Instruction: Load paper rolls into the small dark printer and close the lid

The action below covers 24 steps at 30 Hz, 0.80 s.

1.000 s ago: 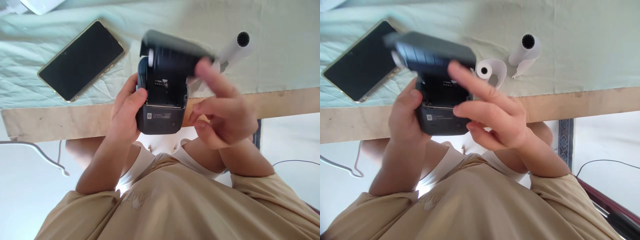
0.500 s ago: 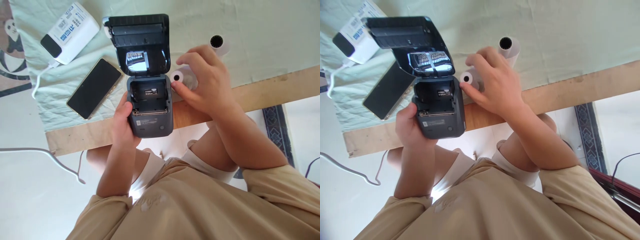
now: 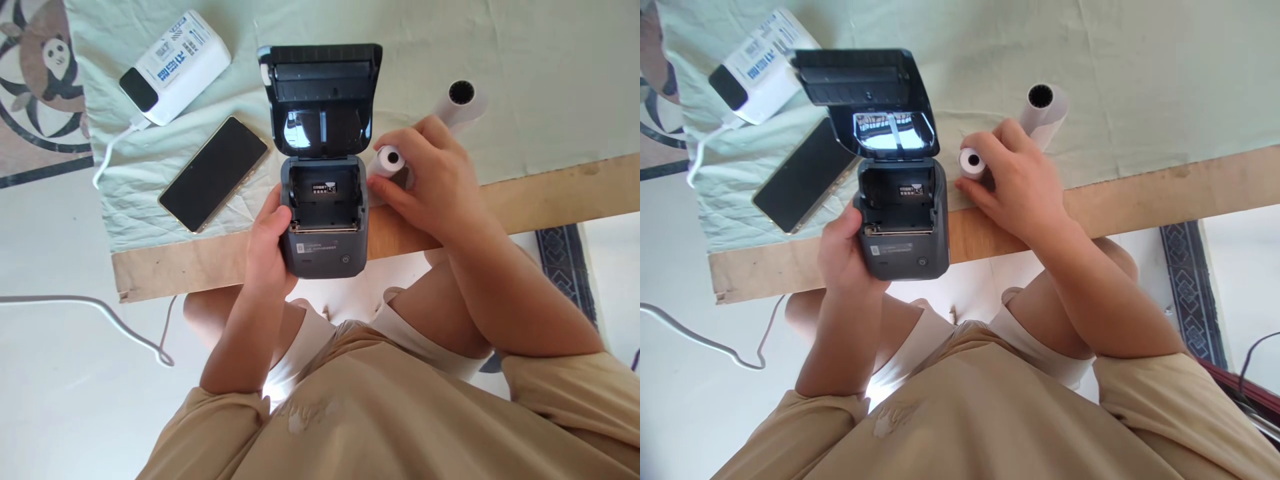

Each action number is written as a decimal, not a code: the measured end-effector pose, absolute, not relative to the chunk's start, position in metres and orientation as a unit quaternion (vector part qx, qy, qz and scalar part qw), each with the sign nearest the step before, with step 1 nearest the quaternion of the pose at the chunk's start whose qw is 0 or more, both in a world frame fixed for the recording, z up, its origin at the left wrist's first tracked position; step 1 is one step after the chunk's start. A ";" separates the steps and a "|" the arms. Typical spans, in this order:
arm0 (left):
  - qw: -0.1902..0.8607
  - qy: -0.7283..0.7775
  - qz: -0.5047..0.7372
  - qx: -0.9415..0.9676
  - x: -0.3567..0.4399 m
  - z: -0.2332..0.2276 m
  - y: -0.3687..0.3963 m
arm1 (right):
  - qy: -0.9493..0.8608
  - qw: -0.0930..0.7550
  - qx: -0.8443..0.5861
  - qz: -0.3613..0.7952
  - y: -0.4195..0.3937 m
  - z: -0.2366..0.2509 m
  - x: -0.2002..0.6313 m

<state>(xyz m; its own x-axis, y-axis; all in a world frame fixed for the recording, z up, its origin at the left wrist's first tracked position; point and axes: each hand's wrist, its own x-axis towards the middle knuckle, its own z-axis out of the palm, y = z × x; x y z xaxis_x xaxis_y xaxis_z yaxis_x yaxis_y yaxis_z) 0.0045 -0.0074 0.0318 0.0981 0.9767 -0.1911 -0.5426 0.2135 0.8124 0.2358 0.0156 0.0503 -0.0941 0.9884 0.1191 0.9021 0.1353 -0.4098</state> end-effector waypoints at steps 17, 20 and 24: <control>0.682 0.378 0.554 0.291 0.008 0.037 -0.006 | -0.464 0.516 -0.557 0.456 0.025 0.029 0.236; 0.680 0.376 0.555 0.297 0.008 0.037 -0.006 | -0.361 0.502 -0.545 0.566 0.029 0.040 0.238; 0.683 0.372 0.551 0.302 0.006 0.037 -0.006 | -0.288 0.483 -0.489 0.667 0.036 0.047 0.240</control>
<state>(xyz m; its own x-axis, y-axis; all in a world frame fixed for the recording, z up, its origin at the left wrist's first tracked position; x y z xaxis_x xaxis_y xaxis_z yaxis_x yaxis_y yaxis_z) 0.0060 -0.0061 0.0365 0.1155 0.9778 -0.1748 -0.5290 0.2095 0.8223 0.2402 0.0361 0.0466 -0.0563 0.9254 -0.3747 -0.3629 -0.3686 -0.8558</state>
